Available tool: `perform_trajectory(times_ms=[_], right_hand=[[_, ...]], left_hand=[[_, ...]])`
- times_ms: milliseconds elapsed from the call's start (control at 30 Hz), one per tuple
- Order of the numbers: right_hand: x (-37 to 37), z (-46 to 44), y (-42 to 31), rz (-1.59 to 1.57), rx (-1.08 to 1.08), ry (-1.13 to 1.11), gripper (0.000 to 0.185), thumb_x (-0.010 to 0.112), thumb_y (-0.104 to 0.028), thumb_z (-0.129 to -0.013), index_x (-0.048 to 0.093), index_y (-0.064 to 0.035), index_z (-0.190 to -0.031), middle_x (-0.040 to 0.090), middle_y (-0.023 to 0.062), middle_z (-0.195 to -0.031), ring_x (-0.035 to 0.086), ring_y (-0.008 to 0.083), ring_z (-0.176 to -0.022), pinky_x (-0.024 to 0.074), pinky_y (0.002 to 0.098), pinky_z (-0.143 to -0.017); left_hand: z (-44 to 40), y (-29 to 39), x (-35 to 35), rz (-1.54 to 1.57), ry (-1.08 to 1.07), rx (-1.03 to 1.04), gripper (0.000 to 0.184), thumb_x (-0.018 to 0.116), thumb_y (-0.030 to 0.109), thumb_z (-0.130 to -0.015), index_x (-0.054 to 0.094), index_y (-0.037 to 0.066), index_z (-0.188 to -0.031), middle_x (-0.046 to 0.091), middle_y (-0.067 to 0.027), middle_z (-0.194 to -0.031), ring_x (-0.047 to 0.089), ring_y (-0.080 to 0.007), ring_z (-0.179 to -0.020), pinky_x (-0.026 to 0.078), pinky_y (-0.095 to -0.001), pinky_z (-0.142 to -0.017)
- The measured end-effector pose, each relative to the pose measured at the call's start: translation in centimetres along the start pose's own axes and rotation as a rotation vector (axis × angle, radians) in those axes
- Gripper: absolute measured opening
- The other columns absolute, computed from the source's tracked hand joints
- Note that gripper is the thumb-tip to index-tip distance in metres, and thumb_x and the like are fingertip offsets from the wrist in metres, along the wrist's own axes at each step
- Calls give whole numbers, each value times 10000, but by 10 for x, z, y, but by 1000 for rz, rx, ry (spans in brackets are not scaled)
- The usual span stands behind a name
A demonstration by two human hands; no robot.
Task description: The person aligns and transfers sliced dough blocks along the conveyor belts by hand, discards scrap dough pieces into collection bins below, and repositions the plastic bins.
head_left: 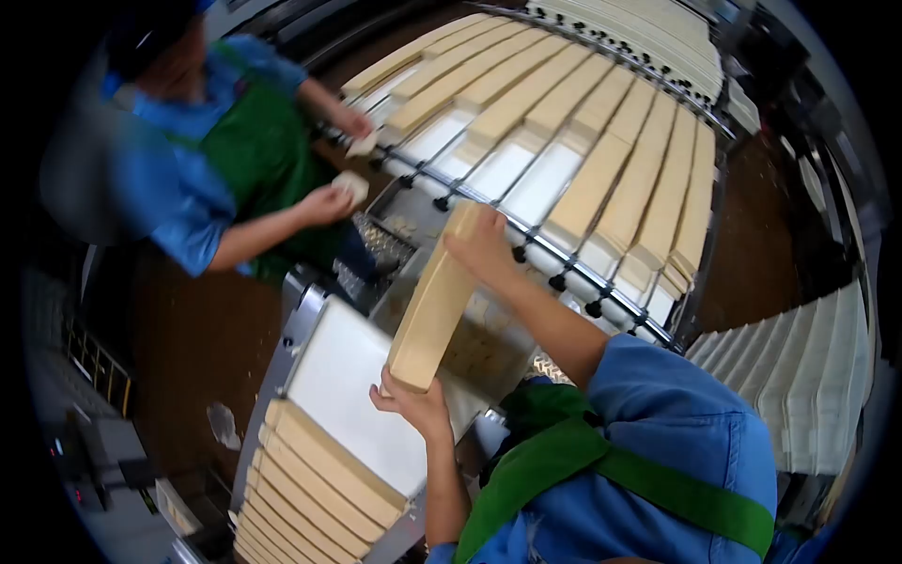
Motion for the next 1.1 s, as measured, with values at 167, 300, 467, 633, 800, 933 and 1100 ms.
perform_trajectory(times_ms=[167,300,467,633,800,933,1100], right_hand=[[-107,-101,59,255,160,33,743,548,-534,-791,403,-27,-1314,459,223,-1279,449,409,-1178,369,500,-978],[-132,-181,110,644,119,-188,634,349,-504,-884,550,-26,-1248,542,211,-1279,443,365,-1201,251,498,-1034],[-150,-241,136,626,125,-133,592,331,-419,-894,533,8,-1252,511,231,-1312,399,364,-1242,206,480,-1055],[-142,-269,167,598,104,-165,521,350,-351,-903,542,19,-1216,462,242,-1350,387,420,-1265,254,516,-1041],[-160,-263,151,573,59,156,597,406,-326,-900,413,84,-1334,255,263,-1487,230,421,-1378,168,493,-1132],[-157,-227,132,134,-32,175,803,555,-440,-851,296,94,-1391,201,273,-1498,143,401,-1408,102,475,-1159],[-146,-194,138,468,-33,-60,795,391,-510,-899,207,15,-1467,130,177,-1557,64,337,-1442,53,506,-1137]], left_hand=[[-30,109,58,28,-56,375,770,732,72,-738,339,34,-1399,234,-246,-1415,332,-365,-1265,357,-424,-1009],[-50,157,104,215,-299,416,672,704,36,-776,407,66,-1378,347,-188,-1357,458,-300,-1163,432,-346,-910],[-55,162,155,274,-526,341,681,676,-18,-790,387,71,-1400,323,-171,-1337,460,-273,-1189,455,-328,-927],[-54,155,183,265,-544,284,662,663,-24,-799,399,78,-1396,250,-171,-1369,427,-296,-1230,445,-360,-967],[-60,164,223,264,-605,301,622,654,-13,-809,419,51,-1381,295,-180,-1361,416,-288,-1244,434,-356,-978],[-71,177,272,314,-695,313,557,550,-47,-854,382,-39,-1385,492,-193,-1332,521,-234,-1138,436,-321,-953],[-71,173,260,409,-643,150,542,469,-87,-827,406,-63,-1365,483,-189,-1344,534,-232,-1127,440,-323,-944]])
Point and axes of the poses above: each hand's wrist, its own z-axis away from the middle knuckle, its own x-axis out of the palm, y = z × x, the point moved 5 cm from there along -z, towards the middle knuckle
